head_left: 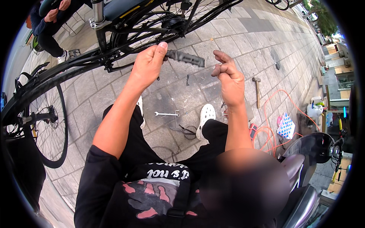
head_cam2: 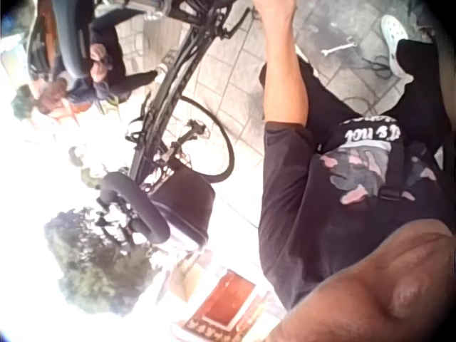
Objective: The person uses a T-wrench to tighten a bicycle pedal held in their left hand. They then walk over to a bicycle, pick up a second pedal from the ground, and attach it to the crank arm.
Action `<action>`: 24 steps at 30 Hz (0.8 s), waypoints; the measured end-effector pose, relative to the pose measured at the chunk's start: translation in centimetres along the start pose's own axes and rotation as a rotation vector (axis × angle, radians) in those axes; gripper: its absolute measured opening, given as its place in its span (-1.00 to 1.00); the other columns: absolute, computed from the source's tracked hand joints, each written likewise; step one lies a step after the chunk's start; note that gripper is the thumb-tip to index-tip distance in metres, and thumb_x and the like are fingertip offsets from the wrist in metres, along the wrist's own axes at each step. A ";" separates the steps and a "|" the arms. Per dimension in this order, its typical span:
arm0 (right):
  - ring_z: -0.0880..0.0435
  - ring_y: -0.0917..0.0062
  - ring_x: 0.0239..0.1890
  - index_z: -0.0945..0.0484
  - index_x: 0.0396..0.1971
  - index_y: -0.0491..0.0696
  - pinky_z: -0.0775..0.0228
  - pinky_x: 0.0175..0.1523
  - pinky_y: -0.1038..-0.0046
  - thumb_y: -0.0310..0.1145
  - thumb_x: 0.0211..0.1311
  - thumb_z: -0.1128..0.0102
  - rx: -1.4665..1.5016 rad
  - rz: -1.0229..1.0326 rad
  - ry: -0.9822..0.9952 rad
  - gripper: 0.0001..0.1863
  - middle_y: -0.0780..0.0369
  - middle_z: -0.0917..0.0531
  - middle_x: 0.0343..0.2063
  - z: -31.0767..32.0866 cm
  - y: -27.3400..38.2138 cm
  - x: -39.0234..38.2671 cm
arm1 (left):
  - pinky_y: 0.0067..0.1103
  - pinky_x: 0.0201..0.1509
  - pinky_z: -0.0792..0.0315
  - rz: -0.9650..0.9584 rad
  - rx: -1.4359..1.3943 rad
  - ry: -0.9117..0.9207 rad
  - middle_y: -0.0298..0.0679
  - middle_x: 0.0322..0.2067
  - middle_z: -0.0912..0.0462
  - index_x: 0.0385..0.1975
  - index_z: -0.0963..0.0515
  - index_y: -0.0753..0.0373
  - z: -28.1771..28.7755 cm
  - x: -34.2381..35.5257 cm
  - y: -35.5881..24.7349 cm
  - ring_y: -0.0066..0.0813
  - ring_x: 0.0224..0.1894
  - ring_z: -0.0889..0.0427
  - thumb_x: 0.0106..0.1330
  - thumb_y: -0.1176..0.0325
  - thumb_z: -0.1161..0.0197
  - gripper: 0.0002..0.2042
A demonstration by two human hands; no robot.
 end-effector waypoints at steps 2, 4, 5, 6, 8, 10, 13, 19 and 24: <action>-0.70 0.47 -0.17 -0.64 -0.19 -0.27 -0.55 -0.09 0.48 -0.49 0.39 -0.10 0.100 -0.128 -0.067 -0.81 0.11 -0.71 -0.06 0.2 -0.9 -0.2 | -0.70 -0.55 -0.07 -0.012 0.021 -0.007 -0.56 -0.62 -0.30 -0.44 -0.55 0.23 0.1 0.1 0.0 -0.80 -0.60 -0.18 0.60 -0.05 -0.07 -0.53; -0.70 0.49 -0.27 -0.61 -0.13 -0.27 -0.54 -0.21 0.49 -0.44 0.42 -0.10 0.212 -0.362 -0.093 -0.78 0.09 -0.71 -0.13 -0.2 -1.7 -0.7 | -0.70 -0.53 -0.08 -0.030 0.018 -0.003 -0.56 -0.62 -0.30 -0.44 -0.55 0.23 0.0 0.1 -0.1 -0.79 -0.58 -0.19 0.61 -0.05 -0.06 -0.52; -0.69 0.51 -0.35 -0.59 -0.08 -0.26 -0.52 -0.29 0.50 -0.39 0.44 -0.11 0.233 -0.470 -0.085 -0.75 0.09 -0.71 -0.19 -0.8 -1.4 -0.6 | -0.70 -0.52 -0.09 -0.038 0.019 -0.003 -0.56 -0.61 -0.31 -0.44 -0.56 0.23 0.0 0.1 -0.2 -0.79 -0.57 -0.20 0.61 -0.05 -0.06 -0.52; -0.69 0.52 -0.42 -0.58 -0.04 -0.26 -0.51 -0.36 0.52 -0.34 0.46 -0.12 0.252 -0.578 -0.076 -0.72 0.08 -0.72 -0.24 -1.3 -1.4 -0.8 | -0.70 -0.51 -0.10 -0.041 0.033 -0.002 -0.55 -0.61 -0.31 -0.44 -0.55 0.23 0.0 0.0 -0.2 -0.79 -0.56 -0.20 0.61 -0.04 -0.05 -0.52; -0.64 0.55 -0.55 -0.53 0.03 -0.24 -0.43 -0.48 0.53 -0.21 0.50 -0.14 0.243 -0.680 -0.081 -0.62 0.10 -0.70 -0.35 -1.9 -1.3 -1.1 | -0.70 -0.49 -0.12 -0.049 0.060 -0.001 -0.55 -0.59 -0.33 -0.44 -0.54 0.24 0.0 -0.1 -0.3 -0.78 -0.55 -0.22 0.62 -0.04 -0.05 -0.52; -0.59 0.56 -0.65 -0.51 0.11 -0.21 -0.36 -0.56 0.53 -0.02 0.53 -0.14 0.264 -0.784 -0.060 -0.49 0.14 -0.69 -0.45 -2.3 -1.8 -1.6 | -0.68 -0.47 -0.16 -0.087 0.041 0.018 -0.54 -0.59 -0.34 -0.44 -0.53 0.24 -0.4 -0.3 -0.6 -0.76 -0.53 -0.23 0.62 -0.03 -0.04 -0.52; -0.59 0.56 -0.64 -0.50 0.17 -0.19 -0.36 -0.56 0.52 -0.05 0.53 -0.15 0.443 -0.755 0.021 -0.49 0.16 -0.67 -0.47 -3.6 -1.2 -1.5 | -0.64 -0.41 -0.21 -0.136 0.082 0.022 -0.53 -0.57 -0.31 -0.45 -0.47 0.25 -0.4 -0.4 -1.0 -0.72 -0.49 -0.22 0.63 -0.01 -0.04 -0.53; -0.58 0.56 -0.61 -0.51 0.17 -0.22 -0.37 -0.55 0.49 -0.15 0.45 -0.29 0.464 -0.707 -0.036 -0.50 0.24 -0.61 -0.52 -3.1 -2.0 -1.2 | -0.63 -0.38 -0.21 -0.205 0.099 0.039 -0.52 -0.55 -0.26 -0.47 -0.44 0.24 -0.7 -0.7 -1.7 -0.70 -0.45 -0.19 0.64 0.02 -0.03 -0.54; -0.68 0.48 -0.43 -0.60 -0.03 -0.29 -0.49 -0.39 0.47 -0.35 0.41 -0.27 0.480 -0.761 0.091 -0.69 0.13 -0.71 -0.34 -2.4 -2.6 -1.6 | -0.64 -0.36 -0.23 -0.201 0.112 0.036 -0.52 -0.55 -0.28 -0.48 -0.44 0.25 -0.5 -0.7 -1.6 -0.70 -0.43 -0.22 0.64 0.02 -0.03 -0.53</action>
Point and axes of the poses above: each hand's wrist, its own x-axis towards the middle knuckle, its own z-axis out of the back of the hand, y = z × x, the point moved 6 cm from there along x, towards the middle knuckle
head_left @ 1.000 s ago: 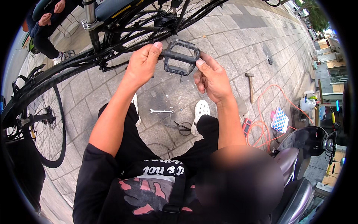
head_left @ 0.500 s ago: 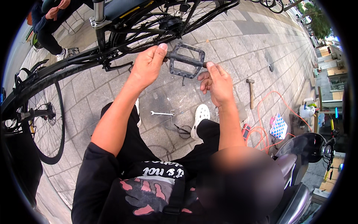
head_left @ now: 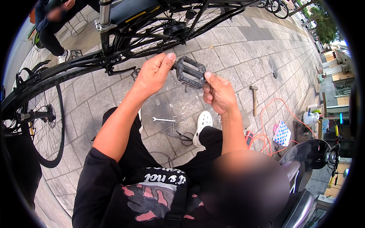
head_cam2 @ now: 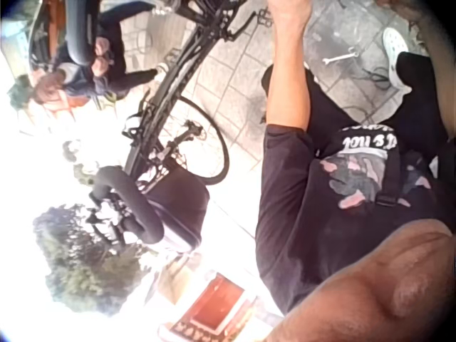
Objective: The person uses a T-wrench to tighten a bicycle pedal held in their left hand. They then walk over to a bicycle, pick up a second pedal from the ground, and attach it to the crank arm.
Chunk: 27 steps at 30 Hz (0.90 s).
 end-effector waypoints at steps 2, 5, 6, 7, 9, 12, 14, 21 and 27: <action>-0.72 0.44 -0.31 -0.62 -0.11 -0.30 -0.54 -0.28 0.45 -0.49 0.38 -0.21 -0.135 0.219 -0.072 -0.80 0.05 -0.74 -0.20 -0.9 0.7 -0.2 | -0.63 -0.35 -0.25 0.069 0.033 -0.027 -0.51 -0.55 -0.31 -0.49 -0.44 0.26 0.2 0.0 0.4 -0.70 -0.43 -0.25 0.63 0.00 -0.03 -0.52; -0.72 0.42 -0.19 -0.62 -0.12 -0.31 -0.55 -0.18 0.43 -0.61 0.29 -0.08 -0.290 0.536 -0.151 -0.78 0.02 -0.72 -0.06 1.7 1.9 -0.1 | -0.62 -0.36 -0.28 0.087 0.033 -0.040 -0.50 -0.55 -0.34 -0.51 -0.43 0.26 0.3 0.2 0.8 -0.69 -0.43 -0.27 0.63 -0.02 -0.04 -0.50; -0.71 0.42 -0.17 -0.62 -0.12 -0.30 -0.55 -0.16 0.43 -0.62 0.27 -0.05 -0.259 0.544 -0.181 -0.75 0.03 -0.71 -0.05 2.2 2.3 -0.1 | -0.61 -0.36 -0.29 0.078 0.025 -0.040 -0.49 -0.55 -0.35 -0.51 -0.43 0.27 0.3 0.3 0.9 -0.69 -0.44 -0.28 0.62 -0.03 -0.04 -0.49; -0.71 0.43 -0.16 -0.62 -0.11 -0.29 -0.55 -0.14 0.43 -0.63 0.25 -0.01 -0.228 0.554 -0.208 -0.73 0.04 -0.71 -0.03 2.7 2.6 0.0 | -0.61 -0.36 -0.29 0.080 0.028 -0.034 -0.49 -0.55 -0.35 -0.51 -0.43 0.27 0.3 0.2 0.9 -0.69 -0.44 -0.28 0.62 -0.02 -0.04 -0.49; -0.70 0.44 -0.19 -0.62 -0.09 -0.28 -0.55 -0.15 0.43 -0.58 0.28 -0.03 -0.081 0.311 -0.203 -0.74 0.06 -0.71 -0.08 2.4 2.4 -0.2 | -0.59 -0.37 -0.29 0.084 0.037 -0.014 -0.48 -0.56 -0.35 -0.51 -0.42 0.27 0.2 0.0 0.4 -0.68 -0.44 -0.28 0.62 -0.02 -0.04 -0.49; -0.64 0.53 -0.50 -0.58 -0.05 -0.23 -0.44 -0.42 0.49 -0.23 0.45 -0.19 -0.084 0.071 -0.187 -0.66 0.12 -0.70 -0.33 0.7 1.4 -0.4 | -0.59 -0.36 -0.30 0.102 0.072 -0.010 -0.46 -0.56 -0.35 -0.51 -0.42 0.27 0.1 -0.1 0.4 -0.68 -0.44 -0.28 0.63 -0.01 -0.04 -0.50; -0.55 0.58 -0.68 -0.58 -0.07 -0.22 -0.30 -0.59 0.53 0.06 0.48 -0.20 -0.139 -0.050 -0.194 -0.47 0.15 -0.68 -0.49 0.0 0.4 -0.5 | -0.59 -0.37 -0.29 0.076 0.058 -0.031 -0.46 -0.55 -0.34 -0.51 -0.41 0.27 0.0 -0.1 0.2 -0.68 -0.44 -0.27 0.63 -0.01 -0.03 -0.50; -0.54 0.59 -0.69 -0.59 -0.16 -0.17 -0.26 -0.62 0.56 0.10 0.49 -0.16 -0.014 -0.083 -0.094 -0.47 0.18 -0.67 -0.52 -0.9 0.1 -0.4 | -0.60 -0.35 -0.29 0.045 0.010 -0.024 -0.48 -0.54 -0.32 -0.50 -0.42 0.26 0.4 0.1 0.3 -0.69 -0.43 -0.27 0.63 -0.01 -0.04 -0.51; -0.37 0.68 -0.70 -0.62 -0.07 -0.24 -0.19 -0.59 0.58 -0.19 0.41 -0.31 0.012 0.007 -0.083 -0.63 0.29 -0.54 -0.60 -0.9 0.1 -0.2 | -0.62 -0.34 -0.28 0.058 0.025 0.000 -0.49 -0.54 -0.34 -0.49 -0.43 0.25 0.0 -0.2 0.5 -0.70 -0.43 -0.27 0.63 -0.01 -0.03 -0.51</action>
Point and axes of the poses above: each hand's wrist, its own x-axis towards the middle knuckle, its own z-axis out of the back of the hand, y = z × x, the point moved 6 cm from there along x, towards the middle knuckle
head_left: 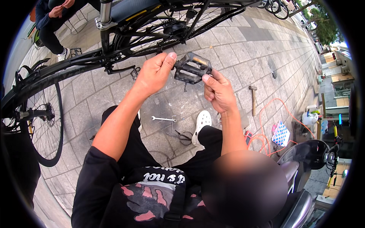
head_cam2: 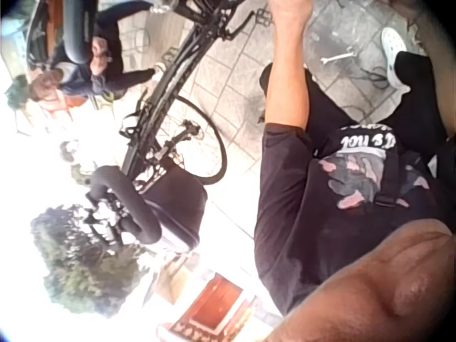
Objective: The person uses a T-wrench to tighten a bicycle pedal held in their left hand. They then walk over to a bicycle, pick up a second pedal from the ground, and attach it to the crank arm.
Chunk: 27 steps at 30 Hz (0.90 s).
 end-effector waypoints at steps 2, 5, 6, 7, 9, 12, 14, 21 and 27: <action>-0.34 0.71 -0.67 -0.62 -0.05 -0.26 -0.17 -0.57 0.59 -0.32 0.36 -0.34 -0.149 0.200 0.091 -0.68 0.33 -0.49 -0.61 0.5 2.2 -0.8 | -0.56 -0.37 -0.28 -0.007 -0.034 -0.038 -0.43 -0.57 -0.30 -0.49 -0.41 0.30 0.2 0.3 -0.2 -0.64 -0.44 -0.24 0.62 0.01 -0.06 -0.51; -0.34 0.72 -0.64 -0.60 0.02 -0.27 -0.18 -0.54 0.61 -0.39 0.36 -0.25 -0.015 0.256 -0.016 -0.67 0.34 -0.49 -0.56 2.9 2.5 -0.5 | -0.53 -0.38 -0.28 -0.017 -0.027 -0.038 -0.39 -0.58 -0.28 -0.50 -0.40 0.32 0.4 0.4 -0.5 -0.60 -0.45 -0.23 0.61 0.01 -0.08 -0.50; -0.34 0.72 -0.65 -0.60 0.03 -0.27 -0.18 -0.55 0.61 -0.38 0.37 -0.24 -0.015 0.265 -0.101 -0.67 0.33 -0.50 -0.55 2.9 2.8 -0.5 | -0.53 -0.38 -0.28 -0.018 -0.013 -0.026 -0.38 -0.58 -0.28 -0.50 -0.40 0.33 0.3 0.4 -0.5 -0.60 -0.45 -0.23 0.61 0.01 -0.08 -0.50; -0.39 0.70 -0.64 -0.59 0.02 -0.27 -0.20 -0.57 0.61 -0.26 0.42 -0.26 -0.065 0.162 -0.120 -0.62 0.28 -0.55 -0.52 2.2 2.4 -0.4 | -0.52 -0.38 -0.28 -0.006 -0.015 -0.026 -0.39 -0.58 -0.27 -0.50 -0.39 0.32 0.3 0.3 -0.3 -0.60 -0.45 -0.23 0.61 0.01 -0.07 -0.50; -0.46 0.68 -0.63 -0.60 -0.03 -0.25 -0.23 -0.57 0.60 -0.15 0.43 -0.28 -0.116 0.102 -0.076 -0.58 0.26 -0.58 -0.51 0.5 1.4 -0.3 | -0.52 -0.38 -0.28 0.015 -0.019 -0.019 -0.39 -0.58 -0.27 -0.50 -0.39 0.32 0.2 0.3 -0.1 -0.59 -0.45 -0.23 0.61 0.00 -0.07 -0.50; -0.56 0.65 -0.60 -0.60 -0.15 -0.20 -0.32 -0.56 0.60 -0.03 0.41 -0.33 -0.163 0.023 -0.004 -0.55 0.24 -0.62 -0.50 0.0 0.5 -0.3 | -0.62 -0.37 -0.23 -0.009 -0.005 0.032 -0.52 -0.54 -0.28 -0.48 -0.42 0.25 -0.2 0.1 0.0 -0.70 -0.43 -0.21 0.64 0.01 -0.02 -0.53; -0.57 0.65 -0.60 -0.61 -0.19 -0.19 -0.33 -0.56 0.60 -0.06 0.40 -0.35 -0.229 0.061 0.011 -0.58 0.26 -0.63 -0.51 -0.2 0.2 -0.3 | -0.63 -0.37 -0.23 -0.002 0.002 0.045 -0.52 -0.53 -0.28 -0.48 -0.43 0.25 -0.4 0.1 0.2 -0.71 -0.43 -0.20 0.64 0.02 -0.01 -0.53; -0.55 0.67 -0.59 -0.64 -0.27 -0.18 -0.34 -0.53 0.60 -0.10 0.39 -0.38 -0.246 0.104 -0.008 -0.62 0.29 -0.60 -0.54 0.3 1.1 -0.5 | -0.65 -0.35 -0.24 0.034 -0.018 0.064 -0.52 -0.53 -0.33 -0.46 -0.48 0.25 -0.6 0.0 0.5 -0.72 -0.43 -0.25 0.64 0.00 -0.02 -0.52; -0.53 0.69 -0.58 -0.65 -0.28 -0.18 -0.35 -0.49 0.60 -0.15 0.40 -0.37 -0.362 0.178 0.020 -0.66 0.31 -0.60 -0.54 0.0 0.9 -0.5 | -0.67 -0.36 -0.26 0.173 -0.109 0.117 -0.50 -0.51 -0.45 -0.46 -0.54 0.22 -1.0 -0.1 1.9 -0.73 -0.44 -0.32 0.62 -0.05 -0.03 -0.51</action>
Point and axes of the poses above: each hand's wrist, its own x-axis towards the middle knuckle, its own z-axis out of the back of the hand, y = z × x, the point moved 6 cm from there along x, towards the middle knuckle
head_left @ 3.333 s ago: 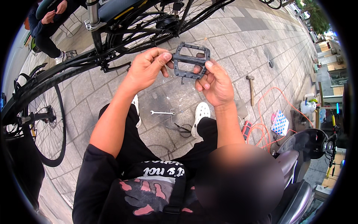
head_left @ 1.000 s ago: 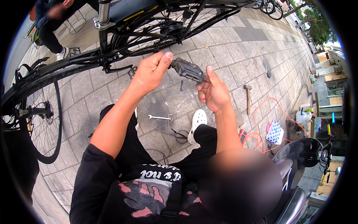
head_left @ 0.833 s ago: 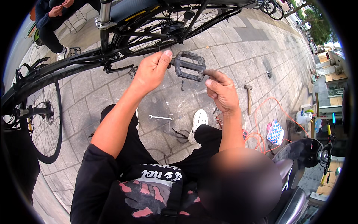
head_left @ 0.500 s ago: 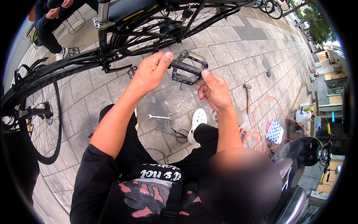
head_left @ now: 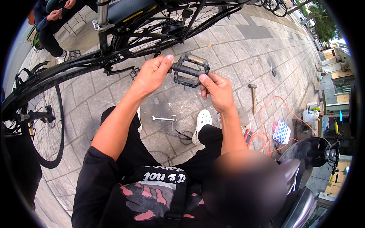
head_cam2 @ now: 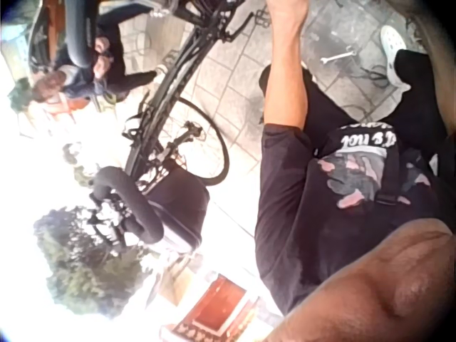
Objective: The person uses a T-wrench to tighten a bicycle pedal held in their left hand. They then walk over to a bicycle, pick up a second pedal from the ground, and attach it to the crank arm.
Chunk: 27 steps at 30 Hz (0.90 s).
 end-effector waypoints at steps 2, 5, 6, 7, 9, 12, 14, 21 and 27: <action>-0.53 0.70 -0.57 -0.65 -0.29 -0.18 -0.36 -0.48 0.60 -0.16 0.40 -0.37 -0.020 0.021 -0.023 -0.67 0.31 -0.61 -0.53 0.2 0.1 0.0 | -0.67 -0.36 -0.26 0.018 0.011 -0.005 -0.49 -0.51 -0.46 -0.46 -0.55 0.22 0.0 0.0 0.1 -0.73 -0.44 -0.32 0.62 -0.05 -0.03 -0.51; -0.53 0.70 -0.57 -0.65 -0.29 -0.18 -0.37 -0.47 0.59 -0.17 0.40 -0.36 0.014 0.002 -0.025 -0.68 0.32 -0.61 -0.53 0.5 0.1 -0.1 | -0.67 -0.36 -0.26 0.033 0.019 -0.007 -0.49 -0.51 -0.46 -0.46 -0.55 0.22 0.0 -0.1 0.1 -0.74 -0.44 -0.32 0.61 -0.06 -0.04 -0.50; -0.53 0.70 -0.57 -0.66 -0.29 -0.18 -0.37 -0.47 0.58 -0.17 0.41 -0.36 0.019 -0.011 -0.023 -0.68 0.33 -0.60 -0.53 0.4 0.0 -0.1 | -0.67 -0.37 -0.25 0.037 0.020 -0.008 -0.49 -0.52 -0.45 -0.47 -0.55 0.22 -0.1 -0.1 0.1 -0.74 -0.45 -0.31 0.61 -0.07 -0.05 -0.50; -0.53 0.70 -0.57 -0.66 -0.29 -0.18 -0.37 -0.47 0.58 -0.18 0.41 -0.36 0.024 -0.023 -0.020 -0.68 0.33 -0.60 -0.53 0.3 -0.2 -0.1 | -0.67 -0.38 -0.25 0.053 0.025 -0.002 -0.50 -0.53 -0.44 -0.47 -0.55 0.22 -0.2 -0.1 0.2 -0.74 -0.46 -0.31 0.61 -0.06 -0.05 -0.50; -0.52 0.70 -0.57 -0.66 -0.26 -0.19 -0.37 -0.46 0.58 -0.19 0.41 -0.35 0.004 -0.031 -0.012 -0.69 0.34 -0.60 -0.53 0.2 -0.3 -0.1 | -0.67 -0.39 -0.23 0.084 0.037 0.011 -0.51 -0.55 -0.42 -0.47 -0.55 0.21 -0.2 -0.1 0.3 -0.73 -0.47 -0.29 0.61 -0.06 -0.04 -0.50; -0.54 0.70 -0.53 -0.67 -0.19 -0.20 -0.39 -0.42 0.60 -0.24 0.40 -0.36 -0.057 0.024 0.003 -0.71 0.34 -0.60 -0.50 0.1 -0.3 -0.1 | -0.67 -0.48 -0.15 0.048 -0.030 0.001 -0.54 -0.61 -0.35 -0.49 -0.54 0.20 -0.4 -0.1 0.8 -0.75 -0.55 -0.23 0.60 -0.07 -0.06 -0.50; -0.57 0.68 -0.46 -0.68 -0.12 -0.22 -0.41 -0.37 0.61 -0.33 0.35 -0.39 -0.074 0.111 0.003 -0.73 0.33 -0.61 -0.44 -0.1 0.3 -0.3 | -0.67 -0.55 -0.08 0.139 -0.091 -0.001 -0.56 -0.65 -0.30 -0.51 -0.52 0.19 -0.3 -0.4 0.6 -0.77 -0.61 -0.17 0.59 -0.07 -0.08 -0.51; -0.68 0.52 -0.22 -0.67 0.09 -0.07 -0.54 -0.19 0.45 -0.64 0.15 -0.35 -0.604 0.795 -0.123 -0.55 0.23 -0.65 -0.21 -1.1 3.6 -1.8 | -0.67 -0.65 0.02 0.450 -0.340 0.049 -0.58 -0.69 -0.22 -0.49 -0.46 0.16 -0.5 -1.4 -0.2 -0.80 -0.71 -0.08 0.56 -0.07 -0.12 -0.55; -0.68 0.54 -0.34 -0.67 -0.01 -0.12 -0.52 -0.27 0.51 -0.50 0.27 -0.37 -0.556 0.527 -0.034 -0.71 0.25 -0.66 -0.37 -1.4 2.6 -1.4 | -0.69 -0.59 -0.06 0.298 -0.242 0.074 -0.55 -0.66 -0.26 -0.46 -0.47 0.17 0.1 -1.2 0.5 -0.78 -0.65 -0.13 0.57 -0.07 -0.11 -0.55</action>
Point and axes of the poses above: each hand's wrist, its own x-axis towards the middle knuckle, its own z-axis out of the back of the hand, y = z × x, the point moved 6 cm from there along x, towards the middle knuckle
